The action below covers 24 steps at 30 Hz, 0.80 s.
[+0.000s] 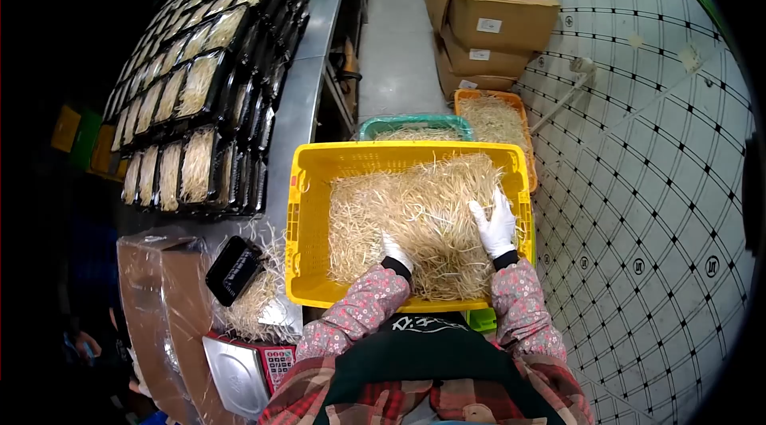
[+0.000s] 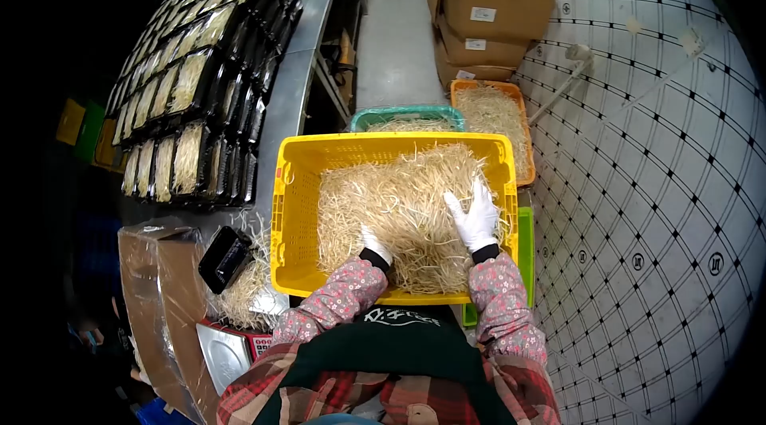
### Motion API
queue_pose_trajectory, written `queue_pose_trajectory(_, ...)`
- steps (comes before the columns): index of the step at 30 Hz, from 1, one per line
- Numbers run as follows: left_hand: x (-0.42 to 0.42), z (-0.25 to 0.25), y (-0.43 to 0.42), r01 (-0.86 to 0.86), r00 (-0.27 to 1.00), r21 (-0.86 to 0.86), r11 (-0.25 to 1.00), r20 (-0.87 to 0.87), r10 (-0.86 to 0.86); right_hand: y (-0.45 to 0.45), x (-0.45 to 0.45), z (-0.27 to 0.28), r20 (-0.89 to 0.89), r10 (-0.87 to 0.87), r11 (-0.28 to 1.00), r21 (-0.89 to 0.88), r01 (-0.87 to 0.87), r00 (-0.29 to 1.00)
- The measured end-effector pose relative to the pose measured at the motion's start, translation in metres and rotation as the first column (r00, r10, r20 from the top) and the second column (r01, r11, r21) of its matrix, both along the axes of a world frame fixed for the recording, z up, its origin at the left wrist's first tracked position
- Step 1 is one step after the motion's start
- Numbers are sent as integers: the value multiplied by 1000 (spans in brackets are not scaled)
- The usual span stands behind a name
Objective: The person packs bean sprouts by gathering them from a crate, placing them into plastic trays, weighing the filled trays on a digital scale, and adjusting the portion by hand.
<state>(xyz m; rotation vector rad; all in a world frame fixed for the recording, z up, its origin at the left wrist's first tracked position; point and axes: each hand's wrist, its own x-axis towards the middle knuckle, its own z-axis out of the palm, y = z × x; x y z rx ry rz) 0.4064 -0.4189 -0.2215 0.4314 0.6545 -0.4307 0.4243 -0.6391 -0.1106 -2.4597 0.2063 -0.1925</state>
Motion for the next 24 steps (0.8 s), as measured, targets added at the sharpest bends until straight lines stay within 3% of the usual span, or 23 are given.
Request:
queue_pose_trajectory(2, 19, -10, -21, 18, 999, -15, 1000, 44, -18, 3, -5, 30, 71, -63, 996, -65, 68, 995)
queue_pose_trajectory(3, 29, -13, -30, 22, 998, -14, 1000, 58, -21, 1, -1, 22, 73, -83, 993, -73, 88, 994)
queue_pose_trajectory(5, 56, -18, -49, 58, 998, 59, 997, 12, -59, -1, 13, -4, 37, -161, 924, -344, 164, 986)
queue_pose_trajectory(6, 70, -48, -53, 50, 997, 127, 991, 58, -58, 3, 22, -4, 3, -131, 948, -291, 126, 991)
queue_pose_trajectory(9, 90, -62, -33, 170, 979, 79, 982, 101, -177, 8, 51, -53, -27, -182, 873, -465, 149, 983)
queue_pose_trajectory(11, 84, -41, 4, 282, 959, 138, 949, -18, -282, 3, 52, -59, -62, -177, 910, -390, 139, 982)
queue_pose_trajectory(13, 68, -37, 48, 264, 957, 495, 828, -31, -287, -2, 49, -53, -103, -148, 943, -313, 109, 984)
queue_pose_trajectory(14, 57, -3, 63, 238, 971, 629, 740, -152, -184, -5, 50, -50, -124, -133, 959, -265, 96, 983)
queue_pose_trajectory(16, 28, -22, 115, 81, 997, 705, 704, -65, -49, -11, 51, -28, -280, -83, 986, -161, 38, 956)
queue_pose_trajectory(17, 16, 26, 124, 106, 993, 710, 696, -114, -34, -24, 52, -29, -290, -29, 994, -112, -4, 957)
queue_pose_trajectory(19, -7, -50, 174, -165, 986, 692, 703, 103, 130, -46, 49, -20, -224, -3, 983, -181, -38, 975)
queue_pose_trajectory(21, -27, -7, 173, -39, 991, 637, 770, -77, 113, -41, 27, 16, 30, -59, 981, -181, 64, 998)
queue_pose_trajectory(22, -37, -1, 167, 33, 999, 633, 773, -2, -41, -38, 19, 19, 241, -63, 996, -41, 75, 969)
queue_pose_trajectory(24, -38, 3, 148, 107, 989, 552, 827, 29, -147, -12, 3, 28, 234, -79, 984, 172, 39, 969)
